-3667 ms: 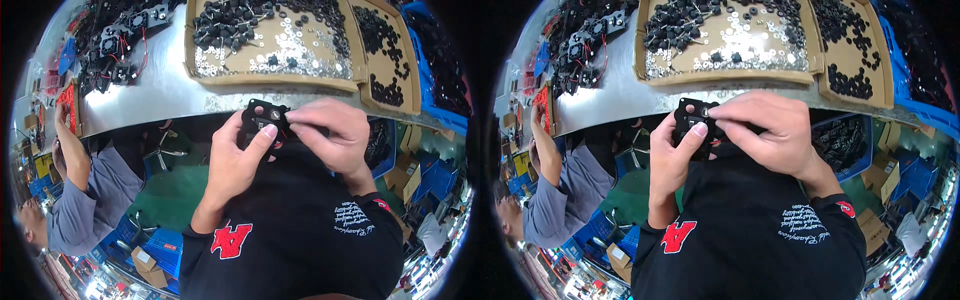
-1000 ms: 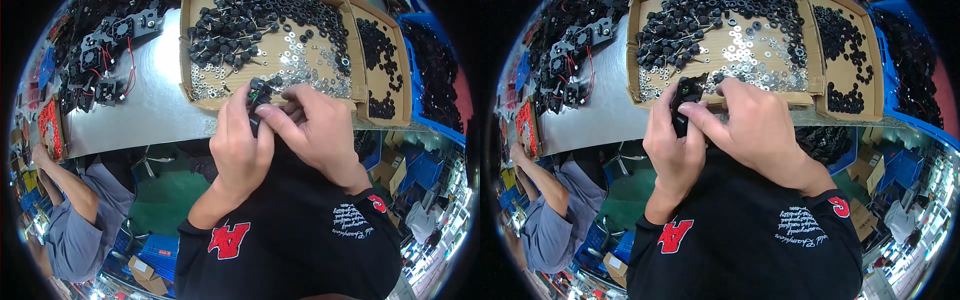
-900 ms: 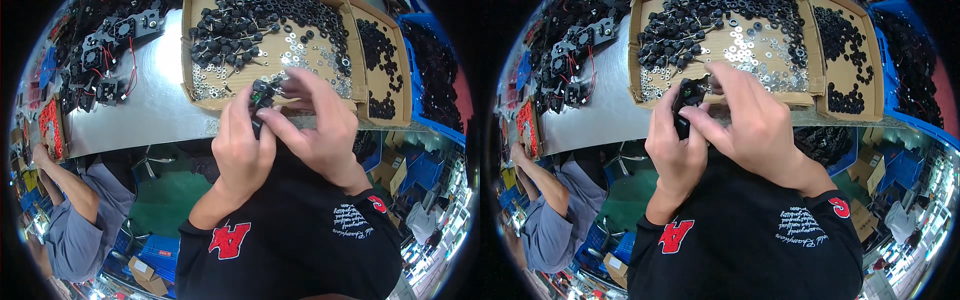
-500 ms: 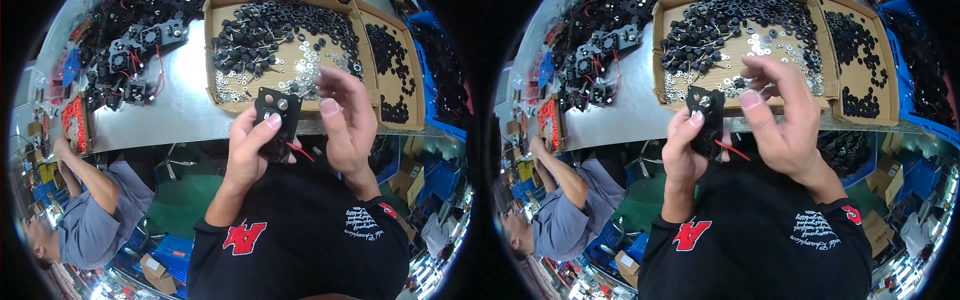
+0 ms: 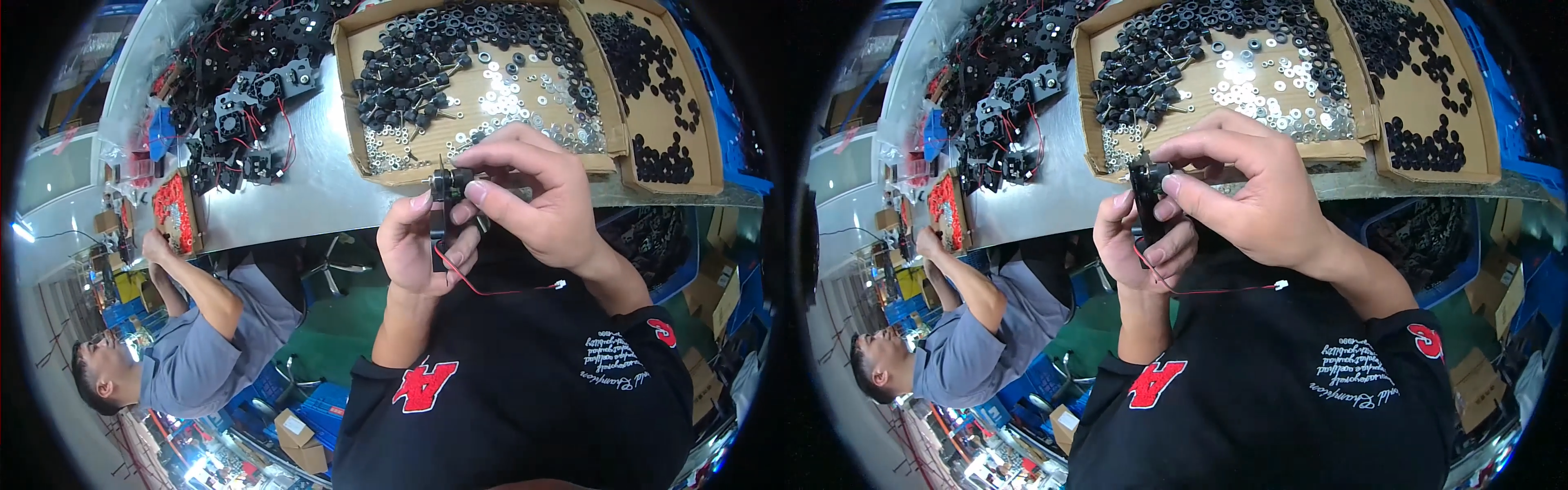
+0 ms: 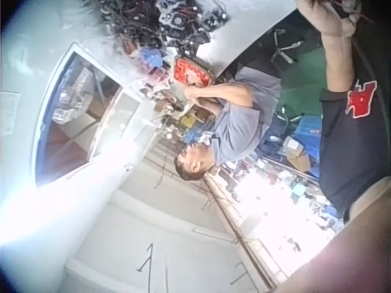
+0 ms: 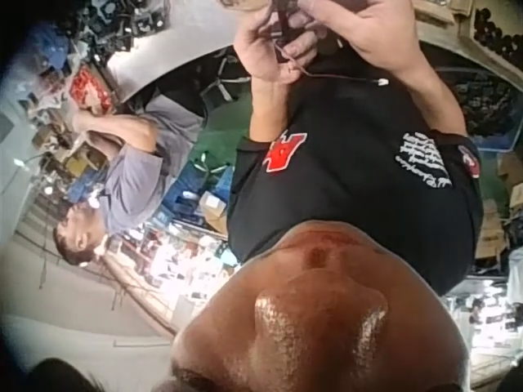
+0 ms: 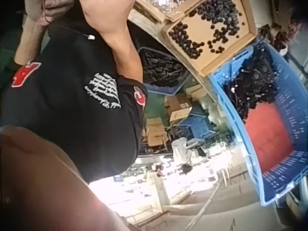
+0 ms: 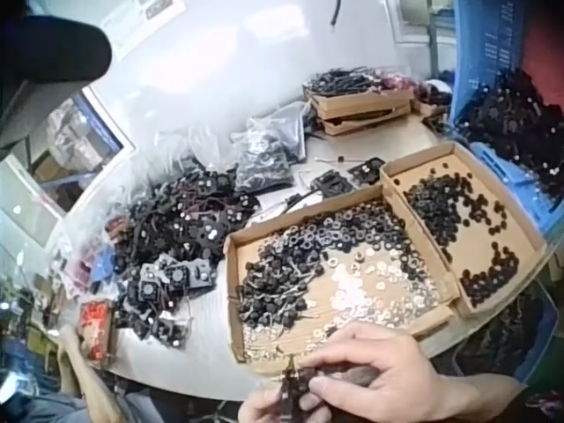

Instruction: The recorder is manually assembling small components by inserting washers and wires into plastic housings at a workstation.

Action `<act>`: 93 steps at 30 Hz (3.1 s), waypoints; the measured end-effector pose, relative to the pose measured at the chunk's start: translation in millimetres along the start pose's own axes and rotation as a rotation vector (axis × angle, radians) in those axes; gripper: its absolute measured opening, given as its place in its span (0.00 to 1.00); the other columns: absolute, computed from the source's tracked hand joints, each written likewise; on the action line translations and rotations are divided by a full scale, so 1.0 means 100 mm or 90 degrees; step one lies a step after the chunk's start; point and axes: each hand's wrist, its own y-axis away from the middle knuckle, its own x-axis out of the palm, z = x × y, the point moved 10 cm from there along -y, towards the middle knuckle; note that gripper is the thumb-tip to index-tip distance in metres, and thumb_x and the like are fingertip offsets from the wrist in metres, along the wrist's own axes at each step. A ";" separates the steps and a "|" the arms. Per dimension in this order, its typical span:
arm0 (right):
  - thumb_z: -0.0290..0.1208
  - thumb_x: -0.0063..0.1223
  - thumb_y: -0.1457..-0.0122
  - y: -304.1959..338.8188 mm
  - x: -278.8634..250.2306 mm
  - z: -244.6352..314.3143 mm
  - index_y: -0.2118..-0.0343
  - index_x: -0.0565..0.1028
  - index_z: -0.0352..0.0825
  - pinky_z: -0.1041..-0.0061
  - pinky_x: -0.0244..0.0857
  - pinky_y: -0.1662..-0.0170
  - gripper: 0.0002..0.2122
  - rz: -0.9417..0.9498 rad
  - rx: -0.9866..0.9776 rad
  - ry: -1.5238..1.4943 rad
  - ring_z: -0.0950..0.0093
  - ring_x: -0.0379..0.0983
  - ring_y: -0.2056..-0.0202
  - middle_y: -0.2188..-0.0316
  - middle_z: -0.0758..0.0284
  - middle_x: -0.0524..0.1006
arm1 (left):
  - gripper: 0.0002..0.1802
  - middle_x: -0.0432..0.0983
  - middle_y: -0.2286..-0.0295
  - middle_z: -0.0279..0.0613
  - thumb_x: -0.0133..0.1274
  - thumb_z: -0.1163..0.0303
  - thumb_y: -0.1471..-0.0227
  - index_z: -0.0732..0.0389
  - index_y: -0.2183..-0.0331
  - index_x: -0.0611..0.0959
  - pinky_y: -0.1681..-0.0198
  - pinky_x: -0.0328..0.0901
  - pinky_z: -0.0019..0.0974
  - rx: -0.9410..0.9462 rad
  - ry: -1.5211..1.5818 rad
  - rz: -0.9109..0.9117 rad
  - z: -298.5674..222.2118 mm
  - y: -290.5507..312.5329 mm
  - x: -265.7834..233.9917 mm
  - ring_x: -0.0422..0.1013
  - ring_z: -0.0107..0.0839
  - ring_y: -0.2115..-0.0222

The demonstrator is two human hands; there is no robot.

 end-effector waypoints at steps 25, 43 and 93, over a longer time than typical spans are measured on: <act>0.22 0.51 0.41 -0.05 0.10 -0.06 0.57 0.75 0.25 0.82 0.71 0.66 0.10 -0.009 -0.031 -0.022 0.77 0.79 0.68 0.63 0.62 0.74 | 0.22 0.70 0.70 0.43 0.40 0.57 0.42 0.68 0.60 0.75 0.89 0.63 0.30 0.101 -0.133 -0.040 -0.20 0.01 -0.07 0.68 0.31 0.85; 0.18 0.59 0.53 0.59 -0.54 0.28 0.68 0.79 0.31 0.71 0.69 0.67 0.08 -0.204 -0.200 0.456 0.65 0.75 0.71 0.73 0.60 0.78 | 0.26 0.72 0.51 0.47 0.51 0.84 0.56 0.67 0.51 0.75 0.54 0.68 0.35 0.393 -1.318 -0.342 -3.36 0.00 0.42 0.72 0.40 0.55; 0.25 0.50 0.39 -0.15 -4.12 1.18 0.53 0.67 0.29 0.74 0.73 0.53 0.13 -0.569 -0.218 0.025 0.67 0.76 0.58 0.58 0.60 0.75 | 0.23 0.69 0.57 0.54 0.54 0.72 0.57 0.67 0.57 0.72 0.55 0.65 0.43 1.005 -1.478 -0.371 -0.70 0.60 0.15 0.69 0.48 0.61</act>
